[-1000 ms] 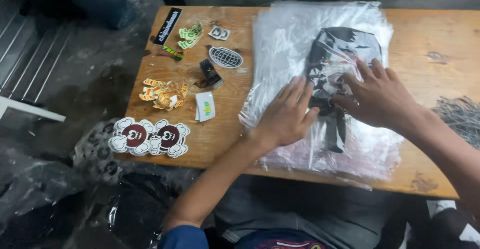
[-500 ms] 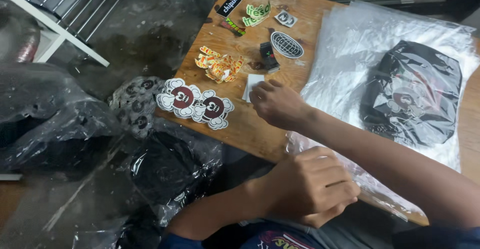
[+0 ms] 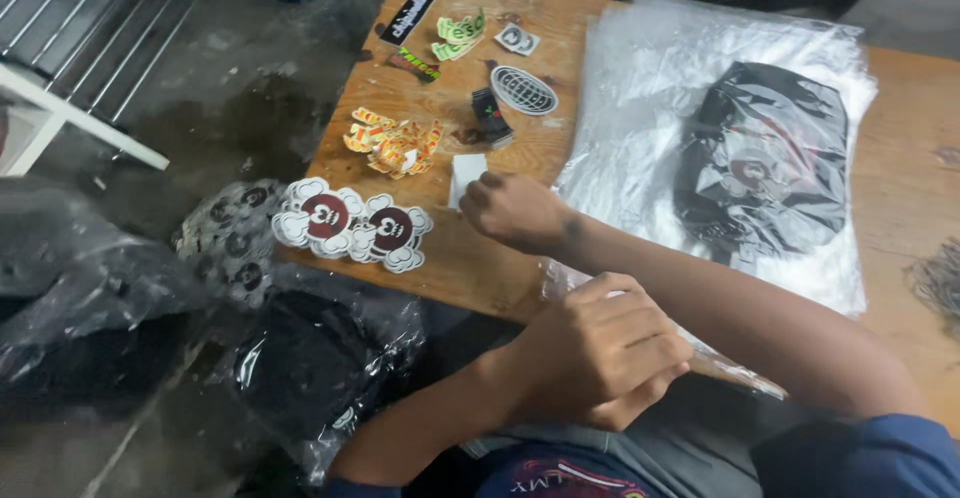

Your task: The person applies stickers to small black bags, attaches string tags, and places the bags into clear plastic sleeves by hand at a wooden table.

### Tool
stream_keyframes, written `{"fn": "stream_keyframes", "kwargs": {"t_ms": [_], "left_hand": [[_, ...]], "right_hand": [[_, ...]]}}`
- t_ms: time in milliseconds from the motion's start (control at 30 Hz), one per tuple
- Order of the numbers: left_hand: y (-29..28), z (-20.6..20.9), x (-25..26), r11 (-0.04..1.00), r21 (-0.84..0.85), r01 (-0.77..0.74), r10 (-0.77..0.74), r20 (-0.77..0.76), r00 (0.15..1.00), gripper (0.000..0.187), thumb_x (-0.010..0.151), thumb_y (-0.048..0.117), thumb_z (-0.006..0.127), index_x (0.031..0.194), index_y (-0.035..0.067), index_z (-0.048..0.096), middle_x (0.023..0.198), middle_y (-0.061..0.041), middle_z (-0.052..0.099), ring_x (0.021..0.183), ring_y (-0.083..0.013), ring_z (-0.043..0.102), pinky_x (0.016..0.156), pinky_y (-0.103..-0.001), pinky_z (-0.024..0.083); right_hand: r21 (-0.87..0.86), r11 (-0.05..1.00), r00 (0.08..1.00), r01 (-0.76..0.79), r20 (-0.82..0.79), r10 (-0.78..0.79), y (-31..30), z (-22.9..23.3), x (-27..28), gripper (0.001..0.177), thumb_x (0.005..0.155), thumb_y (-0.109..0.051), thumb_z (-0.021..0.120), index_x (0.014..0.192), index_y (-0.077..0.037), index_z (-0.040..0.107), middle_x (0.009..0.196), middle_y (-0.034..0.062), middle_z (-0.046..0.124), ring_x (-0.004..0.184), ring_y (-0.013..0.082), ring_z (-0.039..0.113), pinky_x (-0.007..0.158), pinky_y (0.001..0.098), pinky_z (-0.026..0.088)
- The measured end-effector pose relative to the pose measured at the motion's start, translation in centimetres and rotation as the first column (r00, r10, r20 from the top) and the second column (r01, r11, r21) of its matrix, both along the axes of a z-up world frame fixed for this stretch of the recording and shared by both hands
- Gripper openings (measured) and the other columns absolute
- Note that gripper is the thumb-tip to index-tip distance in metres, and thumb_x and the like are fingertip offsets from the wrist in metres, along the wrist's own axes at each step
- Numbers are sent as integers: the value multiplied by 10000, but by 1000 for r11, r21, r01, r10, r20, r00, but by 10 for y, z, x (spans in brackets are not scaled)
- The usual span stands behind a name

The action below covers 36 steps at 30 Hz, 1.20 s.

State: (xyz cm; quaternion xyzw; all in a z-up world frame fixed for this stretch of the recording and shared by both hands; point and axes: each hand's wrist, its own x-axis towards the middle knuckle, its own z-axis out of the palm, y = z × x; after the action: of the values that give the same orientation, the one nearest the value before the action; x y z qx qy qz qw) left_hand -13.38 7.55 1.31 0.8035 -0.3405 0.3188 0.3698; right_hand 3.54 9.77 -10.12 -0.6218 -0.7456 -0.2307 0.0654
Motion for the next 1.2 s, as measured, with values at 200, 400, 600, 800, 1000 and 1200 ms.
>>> {"fn": "stream_keyframes", "kwargs": {"t_ms": [200, 400, 600, 800, 1000, 1200], "left_hand": [[-13, 17, 15, 998, 7, 59, -59, 36, 998, 85, 962, 31, 548, 891, 0, 583, 829, -155, 618, 737, -328, 599, 731, -443, 473], [-22, -7, 47, 998, 57, 8, -7, -18, 1000, 135, 918, 176, 632, 901, 43, 651, 701, -68, 507, 617, -282, 605, 558, -373, 517], [-35, -33, 85, 848, 527, -59, 173, -171, 970, 642, 684, 399, 847, 1124, -4, 610, 944, -140, 483, 890, -364, 547, 669, -435, 471], [-50, -60, 99, 791, 611, -37, 197, -197, 960, 384, 736, 191, 763, 1059, 59, 602, 913, -113, 501, 875, -336, 543, 703, -431, 432], [-55, -22, 118, 909, 361, -210, 251, -72, 965, 147, 806, 9, 624, 939, 69, 607, 737, -23, 484, 591, -233, 576, 536, -346, 475], [-69, 3, 122, 880, 325, -347, 289, 213, 933, 213, 778, 85, 756, 917, 63, 595, 773, -11, 445, 613, -226, 533, 516, -352, 420]], "right_hand": [[-214, 968, 716, 133, -654, -243, -8, 21, 12, 147, 967, -180, 580, 899, -102, 684, 889, 140, 706, 789, 395, 658, 654, 514, 501], [238, 892, 674, 383, -733, -94, -121, 94, 26, 27, 957, -88, 707, 983, -84, 714, 863, 86, 586, 849, 319, 619, 742, 413, 539], [347, 707, 684, 616, -682, -261, -254, 102, 5, 151, 910, 82, 757, 1015, -24, 733, 876, 100, 663, 876, 328, 641, 794, 410, 503], [351, 529, 607, 773, -652, -454, -330, 95, -62, 236, 846, 128, 776, 987, -61, 789, 649, 29, 598, 622, 223, 561, 693, 358, 511], [145, 497, 365, 856, -850, -381, -320, 92, -120, 266, 754, -1, 788, 977, -145, 794, 838, 36, 813, 825, 257, 800, 702, 402, 622], [-118, 575, 305, 809, -753, -583, -258, 101, -87, 415, 913, -37, 633, 1320, 34, 595, 1092, 299, 730, 1154, 535, 648, 920, 673, 528]]}}
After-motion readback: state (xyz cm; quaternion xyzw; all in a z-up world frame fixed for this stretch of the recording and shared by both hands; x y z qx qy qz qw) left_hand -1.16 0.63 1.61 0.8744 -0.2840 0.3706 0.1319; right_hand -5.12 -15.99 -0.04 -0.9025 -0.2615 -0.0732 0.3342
